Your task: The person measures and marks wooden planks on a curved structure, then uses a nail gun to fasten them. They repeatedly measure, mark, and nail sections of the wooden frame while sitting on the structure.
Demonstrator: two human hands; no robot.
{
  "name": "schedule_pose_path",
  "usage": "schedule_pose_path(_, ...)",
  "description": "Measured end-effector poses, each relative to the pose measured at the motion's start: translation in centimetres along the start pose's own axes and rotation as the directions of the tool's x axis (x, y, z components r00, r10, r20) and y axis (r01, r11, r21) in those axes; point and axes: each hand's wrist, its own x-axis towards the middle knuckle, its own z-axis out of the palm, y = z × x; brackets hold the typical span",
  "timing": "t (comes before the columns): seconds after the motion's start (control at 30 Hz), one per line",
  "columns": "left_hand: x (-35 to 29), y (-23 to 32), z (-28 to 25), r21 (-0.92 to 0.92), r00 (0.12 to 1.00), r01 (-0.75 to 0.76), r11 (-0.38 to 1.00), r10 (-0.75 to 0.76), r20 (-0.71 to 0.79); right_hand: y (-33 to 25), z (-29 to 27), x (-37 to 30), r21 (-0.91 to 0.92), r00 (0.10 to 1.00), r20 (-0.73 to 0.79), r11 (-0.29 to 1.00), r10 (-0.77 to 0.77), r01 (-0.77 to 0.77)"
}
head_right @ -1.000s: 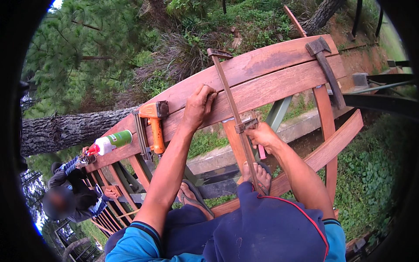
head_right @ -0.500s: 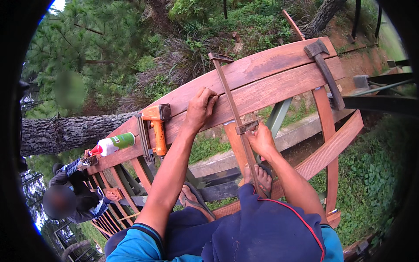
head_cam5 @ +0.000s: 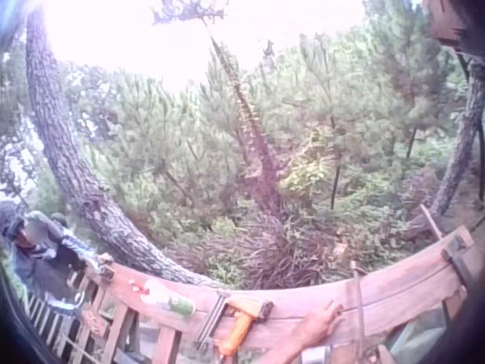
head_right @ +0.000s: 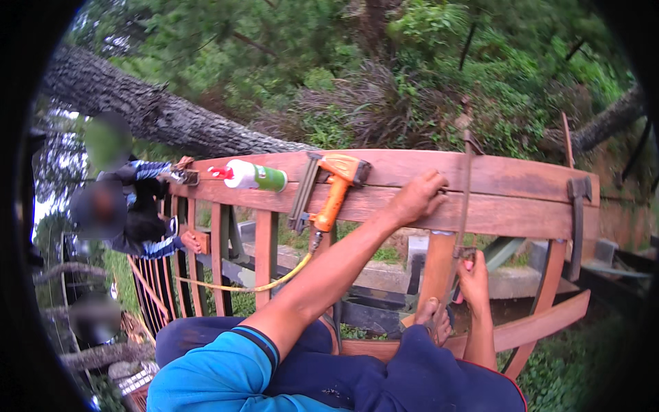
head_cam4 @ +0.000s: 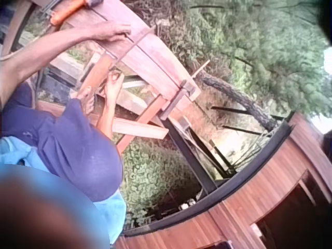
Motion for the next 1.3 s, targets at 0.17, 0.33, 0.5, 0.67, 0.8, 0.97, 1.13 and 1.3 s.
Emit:
schedule_pose_path(0.17, -1.4, 3.0, -6.2, 0.074, 0.997, 0.012, 0.997, -0.007, -0.074, -4.5, -6.2, -1.8, -0.407, 0.972, -0.098, 0.9, -0.214, 0.157)
schedule_pose_path(0.33, -6.8, 5.3, -18.2, 0.212, 0.864, -0.261, 0.942, 0.13, 0.486, -11.7, -7.3, -3.9, -0.33, 0.944, -0.114, 0.908, -0.31, 0.259)
schedule_pose_path(0.5, -19.0, 6.3, -26.5, 0.531, 0.458, 0.058, 0.846, -0.495, 0.739, -15.1, 1.2, -4.1, 0.255, 0.93, 0.292, 0.955, -0.224, 0.15)
schedule_pose_path(0.67, -27.3, 2.0, -21.6, 0.416, 0.706, 0.5, 0.76, -0.636, 0.313, -13.7, 13.5, -0.6, 0.171, 0.781, 0.621, 0.983, -0.058, -0.062)
schedule_pose_path(0.8, -26.7, -2.9, -13.2, -0.225, 0.657, 0.727, 0.649, -0.752, -0.048, -13.1, 19.7, 2.4, 0.178, 0.826, 0.557, 0.984, -0.082, -0.022)
schedule_pose_path(0.97, -24.6, -3.4, -11.4, -0.168, 0.632, 0.748, 0.642, -0.766, -0.113, -14.4, 24.1, 4.9, 0.137, 0.841, 0.532, 0.99, -0.098, 0.029)
schedule_pose_path(1.13, -24.1, -0.8, -11.6, -0.22, 0.676, 0.681, 0.699, -0.715, -0.179, -16.7, 27.2, 6.0, 0.42, 0.876, 0.466, 0.903, -0.128, -0.092)
schedule_pose_path(1.3, -24.5, 2.4, -11.7, -0.416, 0.611, 0.734, 0.537, -0.789, 0.059, -19.0, 25.2, 2.6, 0.52, 0.912, 0.405, 0.836, -0.062, -0.174)
